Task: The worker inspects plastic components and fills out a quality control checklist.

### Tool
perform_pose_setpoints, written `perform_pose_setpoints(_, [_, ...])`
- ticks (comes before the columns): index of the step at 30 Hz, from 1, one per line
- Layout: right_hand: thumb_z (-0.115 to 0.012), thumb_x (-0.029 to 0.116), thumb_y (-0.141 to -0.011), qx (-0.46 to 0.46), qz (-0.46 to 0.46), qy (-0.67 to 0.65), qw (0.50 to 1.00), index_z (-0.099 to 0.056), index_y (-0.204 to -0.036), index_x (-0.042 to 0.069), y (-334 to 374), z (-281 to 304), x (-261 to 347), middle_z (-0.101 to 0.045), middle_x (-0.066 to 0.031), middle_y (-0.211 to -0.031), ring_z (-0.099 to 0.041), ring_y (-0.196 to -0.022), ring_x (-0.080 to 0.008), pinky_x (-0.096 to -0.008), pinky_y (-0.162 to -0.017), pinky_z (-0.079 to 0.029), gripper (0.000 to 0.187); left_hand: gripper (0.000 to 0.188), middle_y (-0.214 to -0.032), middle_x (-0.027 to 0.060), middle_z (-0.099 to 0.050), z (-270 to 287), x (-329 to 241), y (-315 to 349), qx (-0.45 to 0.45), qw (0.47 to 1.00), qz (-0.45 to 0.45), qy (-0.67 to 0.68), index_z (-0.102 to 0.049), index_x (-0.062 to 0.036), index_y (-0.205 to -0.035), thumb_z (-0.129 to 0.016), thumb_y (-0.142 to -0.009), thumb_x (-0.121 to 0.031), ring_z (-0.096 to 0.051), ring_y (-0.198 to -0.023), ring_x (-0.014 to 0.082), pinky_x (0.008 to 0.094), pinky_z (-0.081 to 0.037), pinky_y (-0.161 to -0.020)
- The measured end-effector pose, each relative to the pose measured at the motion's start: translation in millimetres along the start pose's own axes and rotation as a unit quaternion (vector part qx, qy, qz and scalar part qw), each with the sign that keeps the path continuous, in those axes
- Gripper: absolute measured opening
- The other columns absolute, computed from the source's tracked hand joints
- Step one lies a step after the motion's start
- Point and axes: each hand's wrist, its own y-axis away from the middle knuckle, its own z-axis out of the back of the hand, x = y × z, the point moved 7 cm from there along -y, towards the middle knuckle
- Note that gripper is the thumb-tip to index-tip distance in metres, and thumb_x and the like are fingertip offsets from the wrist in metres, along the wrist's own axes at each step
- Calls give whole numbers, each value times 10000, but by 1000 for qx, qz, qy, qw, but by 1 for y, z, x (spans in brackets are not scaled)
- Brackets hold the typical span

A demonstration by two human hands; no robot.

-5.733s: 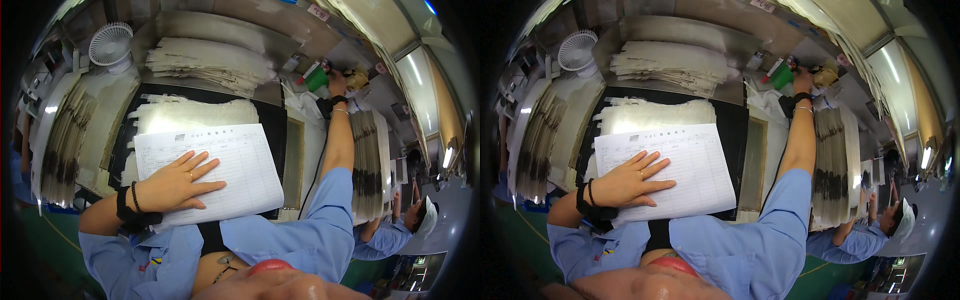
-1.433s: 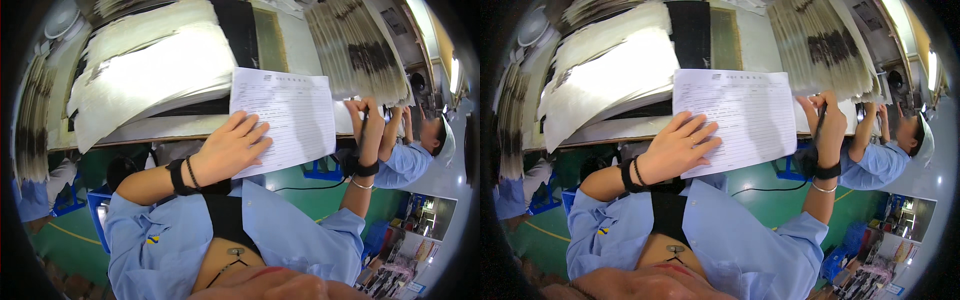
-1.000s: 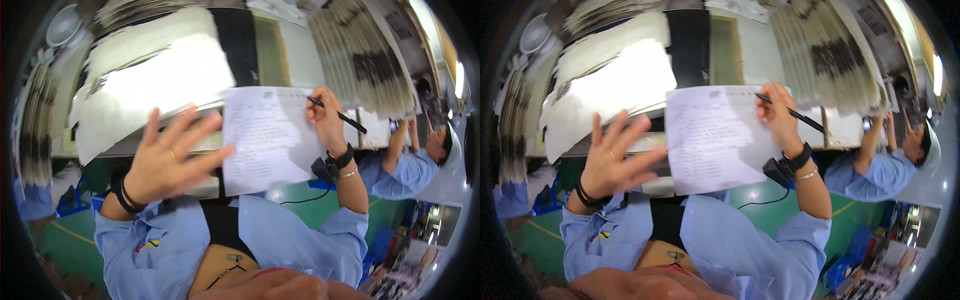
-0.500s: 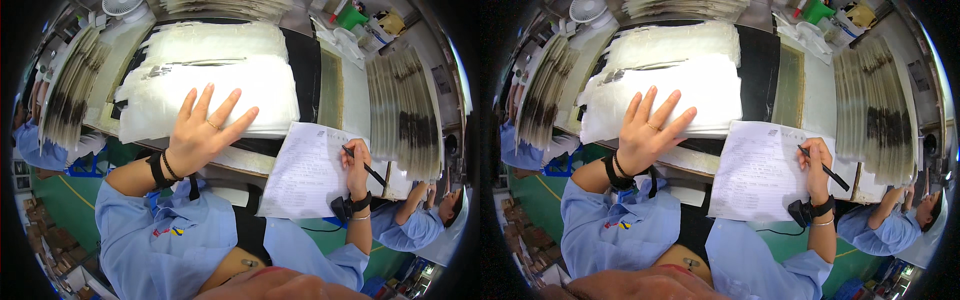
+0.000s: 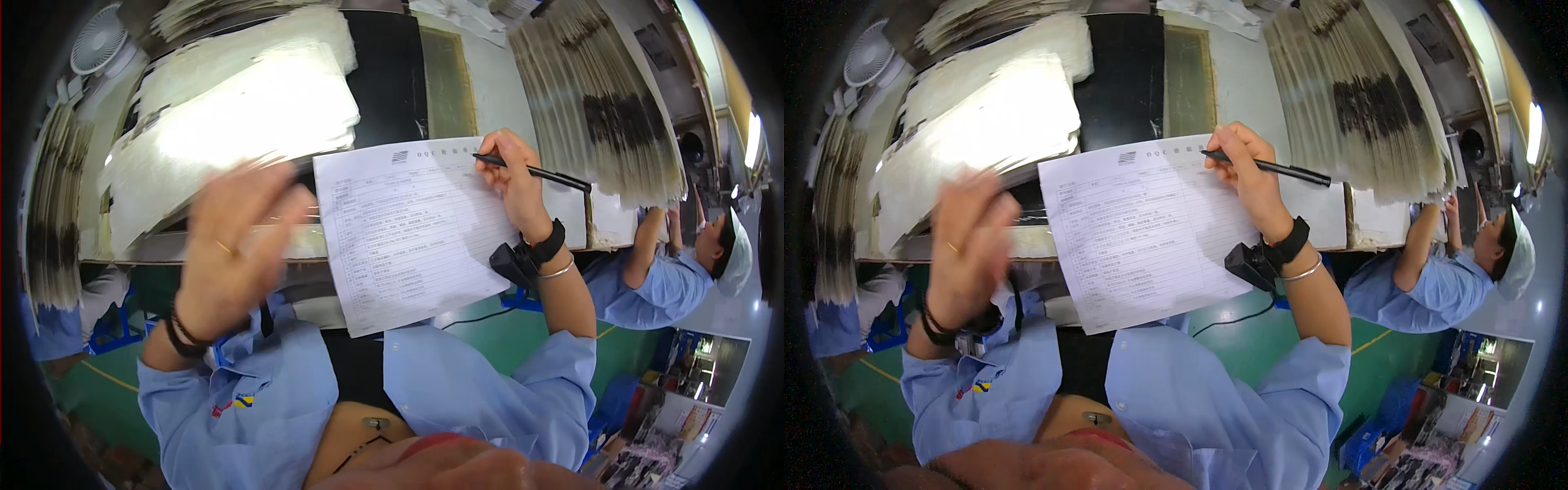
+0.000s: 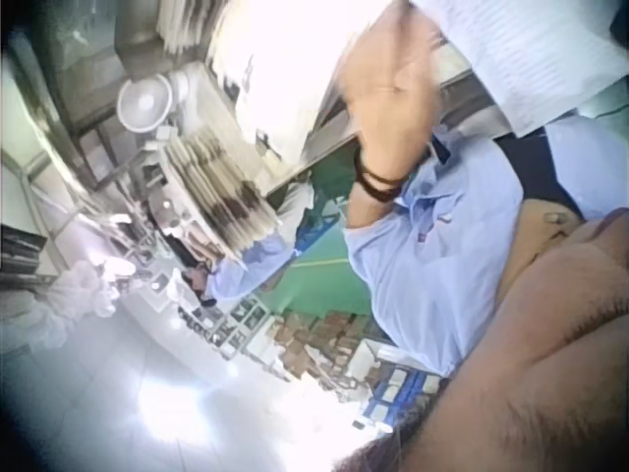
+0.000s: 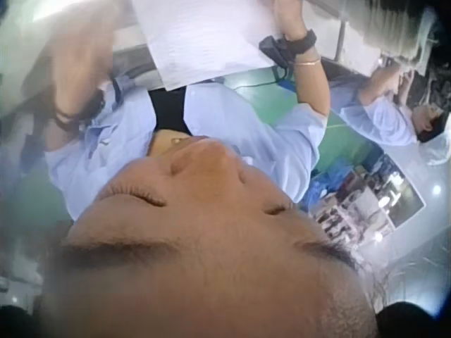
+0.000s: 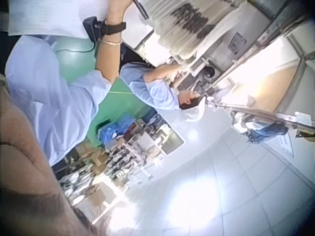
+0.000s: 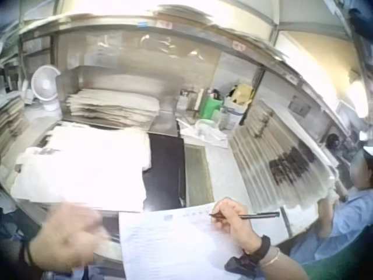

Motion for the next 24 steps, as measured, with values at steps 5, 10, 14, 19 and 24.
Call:
perform_pose_setpoints(5, [-405,391,-999,63,44,23,997,-561,-821,65,4,-12,14,-577,-14,-686,-439,-562,-29,-161,-495,-331,402,776,-1429,128,-406,-79,-59,6,211,959,-5,187,-525,-226,-1308,-792,-601,-400,-345,-1334,374,524,-234,-1108])
perform_pose_setpoints(10, [-487,299,-974,5,31,60,998,-556,-750,56,16,3,-11,-571,-12,-636,-431,-538,-23,-173,-480,-328,338,639,-1420,110,-425,-82,-56,16,273,954,-29,118,-547,-315,-1282,-741,-673,-339,-399,-1306,337,471,-294,-1097])
perform_pose_setpoints(14, [-618,144,-900,-6,115,149,982,-546,-666,47,18,-8,-6,-553,5,-568,-453,-516,-26,-195,-468,-340,263,441,-1335,148,-515,-79,-44,16,117,993,8,24,-630,-261,-1198,-595,-790,-98,-525,-1201,310,384,-417,-1021])
perform_pose_setpoints(19, [-641,124,-881,9,110,187,976,-540,-632,32,18,-14,-6,-549,13,-546,-453,-510,-26,-206,-468,-345,284,361,-1275,172,-562,-80,-47,22,76,996,34,28,-660,-163,-1150,-611,-796,-119,-549,-1174,309,402,-441,-995])
perform_pose_setpoints(24, [-644,116,-874,19,139,258,956,-532,-620,24,21,-20,0,-547,2,-536,-435,-503,-25,-213,-457,-343,292,351,-1260,156,-578,-79,-43,21,69,996,41,46,-675,-173,-1126,-636,-781,-120,-567,-1152,300,400,-445,-992])
